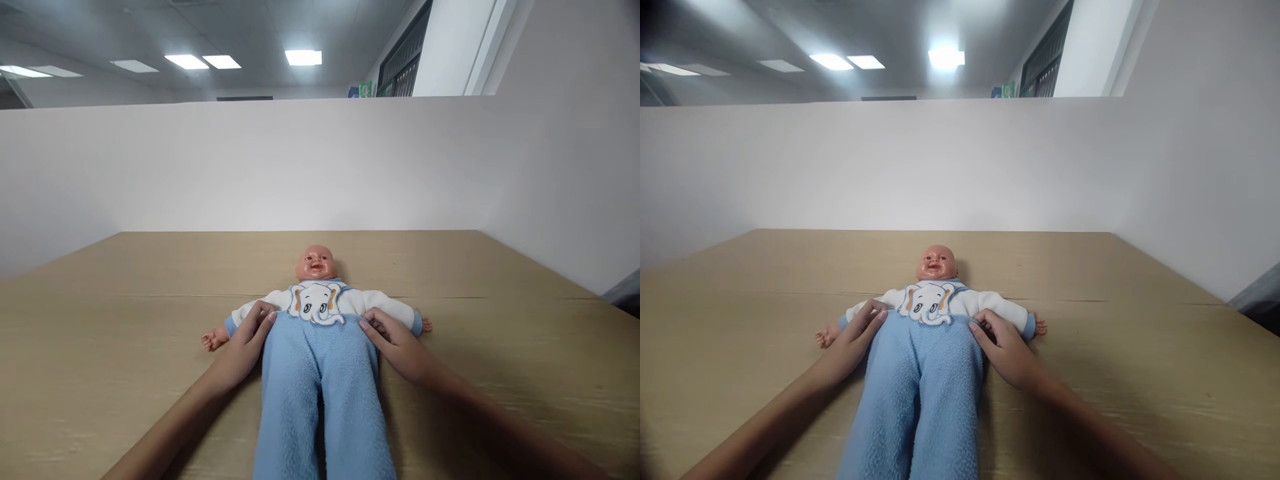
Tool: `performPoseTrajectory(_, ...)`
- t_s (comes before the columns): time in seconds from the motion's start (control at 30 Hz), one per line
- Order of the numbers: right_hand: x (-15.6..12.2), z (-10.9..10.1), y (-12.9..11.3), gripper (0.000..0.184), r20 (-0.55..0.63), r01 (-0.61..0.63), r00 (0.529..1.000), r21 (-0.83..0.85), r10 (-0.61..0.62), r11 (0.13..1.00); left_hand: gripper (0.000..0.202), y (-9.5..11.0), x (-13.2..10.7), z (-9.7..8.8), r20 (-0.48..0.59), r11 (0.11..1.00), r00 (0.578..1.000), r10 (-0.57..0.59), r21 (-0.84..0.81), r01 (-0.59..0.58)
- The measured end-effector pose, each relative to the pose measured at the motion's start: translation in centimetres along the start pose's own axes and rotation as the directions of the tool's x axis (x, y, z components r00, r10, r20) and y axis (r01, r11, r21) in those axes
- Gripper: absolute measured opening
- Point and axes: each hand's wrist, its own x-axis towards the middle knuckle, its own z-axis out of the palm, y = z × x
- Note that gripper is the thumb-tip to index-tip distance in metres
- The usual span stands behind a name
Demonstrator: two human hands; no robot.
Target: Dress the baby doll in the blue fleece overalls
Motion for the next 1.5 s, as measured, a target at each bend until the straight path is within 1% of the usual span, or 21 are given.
performPoseTrajectory(0.1,-0.6,-0.1,-0.3,0.024,-0.063,0.048,0.996,-0.140,-0.058,0.989,0.034,0.0,0.0,-0.1,0.037,0.998,0.999,0.006,-0.060,-0.004)
performPoseTrajectory(0.17,-1.2,-0.6,0.0,0.015,-0.112,0.116,0.982,-0.282,-0.153,0.952,0.034,0.3,-0.1,-0.7,0.107,0.999,0.994,0.023,-0.048,-0.017)
performPoseTrajectory(0.2,-1.6,-1.1,0.3,0.015,-0.141,0.150,0.967,-0.366,-0.214,0.919,0.035,0.6,-0.2,-1.1,0.158,0.999,0.987,0.026,-0.029,-0.022)
performPoseTrajectory(0.23,-2.1,-1.7,0.8,0.017,-0.168,0.175,0.947,-0.447,-0.274,0.877,0.035,0.8,-0.3,-1.6,0.212,1.000,0.977,0.024,-0.008,-0.023)
performPoseTrajectory(0.3,-2.9,-3.1,2.0,0.026,-0.216,0.184,0.905,-0.577,-0.366,0.796,0.034,1.1,-0.4,-2.4,0.299,1.000,0.954,0.017,0.006,-0.020)
performPoseTrajectory(0.37,-3.6,-4.8,3.6,0.037,-0.240,0.162,0.884,-0.649,-0.402,0.744,0.033,1.2,-0.5,-2.8,0.312,0.999,0.950,0.019,-0.049,-0.004)
performPoseTrajectory(0.4,-3.8,-5.5,4.4,0.043,-0.233,0.153,0.888,-0.664,-0.397,0.732,0.032,1.1,-0.5,-2.9,0.295,0.995,0.955,0.022,-0.095,0.006)
performPoseTrajectory(0.47,-3.8,-6.7,6.0,0.055,-0.197,0.144,0.914,-0.658,-0.354,0.739,0.031,0.9,-0.6,-2.6,0.237,0.981,0.972,0.009,-0.190,0.037)
performPoseTrajectory(0.53,-3.6,-7.4,7.2,0.062,-0.163,0.134,0.941,-0.626,-0.297,0.768,0.028,0.7,-0.7,-2.0,0.186,0.959,0.982,-0.025,-0.272,0.075)
performPoseTrajectory(0.63,-3.1,-7.6,8.2,0.057,-0.156,0.107,0.956,-0.601,-0.248,0.792,0.026,0.6,-0.7,-1.2,0.131,0.922,0.988,-0.081,-0.366,0.124)
performPoseTrajectory(0.7,-3.0,-7.4,8.4,0.052,-0.162,0.095,0.957,-0.605,-0.239,0.791,0.026,0.4,-0.5,-0.8,0.108,0.914,0.989,-0.100,-0.382,0.134)
performPoseTrajectory(0.77,-3.1,-7.2,8.4,0.051,-0.173,0.088,0.955,-0.608,-0.239,0.789,0.027,0.2,-0.2,-0.7,0.110,0.936,0.991,-0.074,-0.336,0.107)
performPoseTrajectory(0.9,-3.2,-7.2,8.3,0.049,-0.178,0.084,0.955,-0.599,-0.235,0.796,0.033,-0.4,0.2,-1.3,0.198,0.985,0.980,0.018,-0.170,0.016)
performPoseTrajectory(1.0,-3.1,-7.3,8.1,0.046,-0.173,0.076,0.961,-0.592,-0.218,0.803,0.035,-0.7,0.1,-2.0,0.270,0.999,0.963,0.013,-0.042,-0.002)
performPoseTrajectory(1.07,-3.1,-7.3,8.1,0.045,-0.169,0.073,0.963,-0.588,-0.210,0.806,0.034,-0.8,-0.1,-2.3,0.293,1.000,0.956,0.000,0.008,-0.002)
performPoseTrajectory(1.17,-3.0,-7.3,8.0,0.045,-0.174,0.071,0.962,-0.587,-0.211,0.806,0.035,-0.8,-0.3,-2.2,0.259,1.000,0.965,-0.031,0.006,0.031)
performPoseTrajectory(1.3,-3.0,-7.4,8.2,0.044,-0.175,0.072,0.960,-0.598,-0.217,0.798,0.039,-0.4,-0.5,-1.2,0.147,0.998,0.987,-0.068,-0.008,0.070)
performPoseTrajectory(1.5,-2.8,-7.4,8.8,0.047,-0.164,0.092,0.958,-0.606,-0.236,0.790,0.042,0.6,-0.7,-0.2,0.046,0.993,0.992,-0.115,-0.033,0.117)
